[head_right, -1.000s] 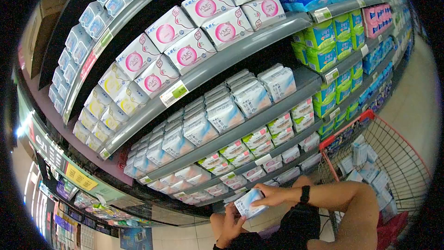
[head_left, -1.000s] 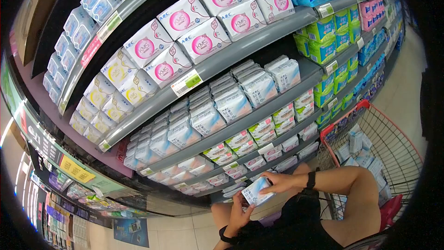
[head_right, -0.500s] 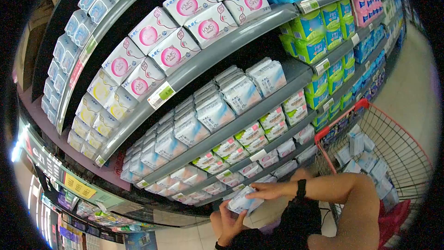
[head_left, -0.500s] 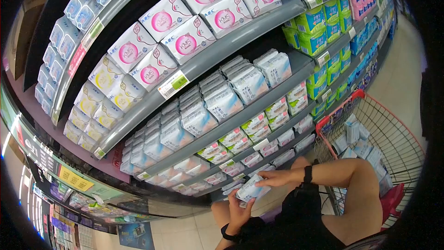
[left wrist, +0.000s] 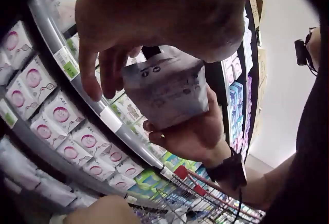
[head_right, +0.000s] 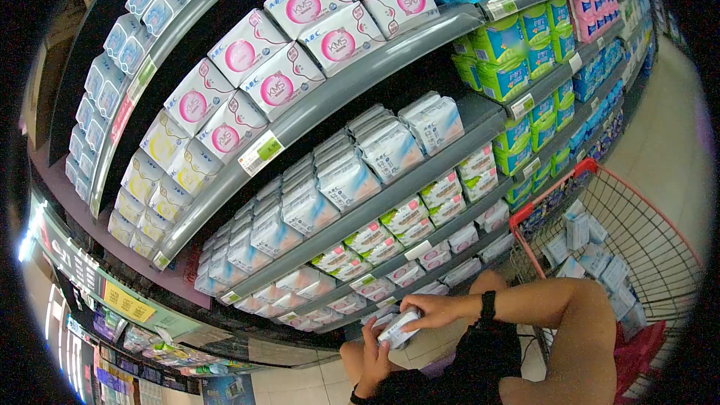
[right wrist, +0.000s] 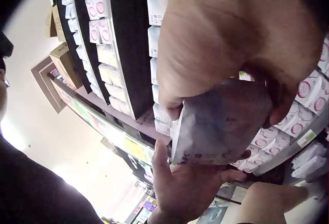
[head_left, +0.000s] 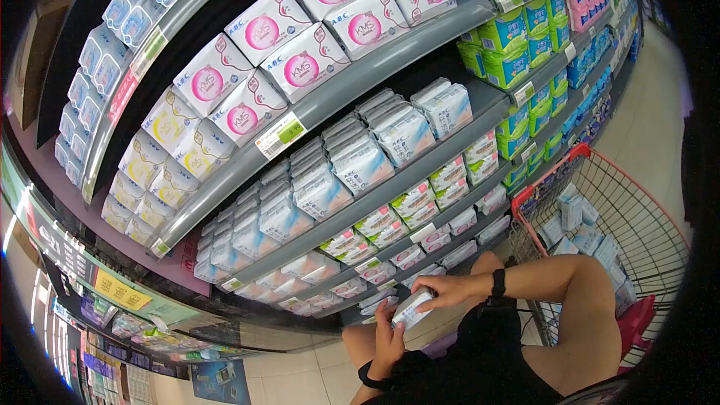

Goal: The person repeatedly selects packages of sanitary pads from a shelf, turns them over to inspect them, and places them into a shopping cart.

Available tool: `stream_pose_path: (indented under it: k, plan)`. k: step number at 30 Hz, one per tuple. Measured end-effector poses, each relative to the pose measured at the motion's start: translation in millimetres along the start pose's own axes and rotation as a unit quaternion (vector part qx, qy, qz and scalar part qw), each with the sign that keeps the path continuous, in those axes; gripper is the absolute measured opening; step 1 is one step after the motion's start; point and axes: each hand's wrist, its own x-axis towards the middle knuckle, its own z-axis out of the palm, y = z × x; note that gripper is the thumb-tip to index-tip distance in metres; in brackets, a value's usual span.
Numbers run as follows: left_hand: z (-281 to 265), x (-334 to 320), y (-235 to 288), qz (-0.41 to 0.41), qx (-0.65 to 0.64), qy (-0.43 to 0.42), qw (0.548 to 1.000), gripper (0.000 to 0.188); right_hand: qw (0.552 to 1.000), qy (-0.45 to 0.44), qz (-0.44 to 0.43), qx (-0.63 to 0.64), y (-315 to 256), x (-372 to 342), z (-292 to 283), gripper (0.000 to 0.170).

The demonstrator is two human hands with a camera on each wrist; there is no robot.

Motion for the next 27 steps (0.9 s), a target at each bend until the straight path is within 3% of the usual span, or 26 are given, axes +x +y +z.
stream_pose_path:
  k: [2,4,7,10,13,18,20,23,25,26,27]
  plan:
    - [-2,-2,-12,-0.041,-0.034,-0.009,0.999,0.068,1.0,-0.002,-0.006,-0.022,-2,0,-2,0.061]
    - [-2,-4,-19,-0.022,-0.039,0.002,0.999,0.068,0.999,-0.015,-0.007,-0.027,-3,0,-4,0.064]
    - [1,-4,-15,-0.004,-0.053,0.042,0.998,0.071,0.997,0.037,-0.062,-0.017,14,3,5,0.071]
    - [6,-1,4,0.019,0.011,0.062,0.998,0.078,0.991,0.043,0.01,0.13,38,11,12,0.081]
    - [7,-3,-22,0.027,0.004,0.043,0.999,0.085,0.956,-0.01,0.181,0.229,-5,0,-8,0.087]
    - [6,-1,-20,0.014,-0.026,0.02,0.999,0.087,0.97,0.039,0.101,0.216,16,6,5,0.084]
    - [5,-1,-29,-0.031,-0.133,0.023,0.99,0.086,0.982,0.038,0.028,0.182,22,10,5,0.078]
    - [-4,-5,-39,-0.165,-0.342,-0.019,0.925,0.083,0.992,0.022,-0.079,0.101,12,10,-1,0.064]
    - [-17,-2,-41,-0.208,-0.472,-0.17,0.839,0.08,0.992,0.048,-0.112,0.022,-6,1,2,0.056]
    - [-20,0,-39,-0.227,-0.53,-0.243,0.78,0.079,0.983,0.048,-0.176,-0.006,-14,0,2,0.056]
    - [-19,-2,-36,-0.226,-0.513,-0.187,0.807,0.075,0.98,0.044,-0.194,-0.031,-19,0,2,0.056]
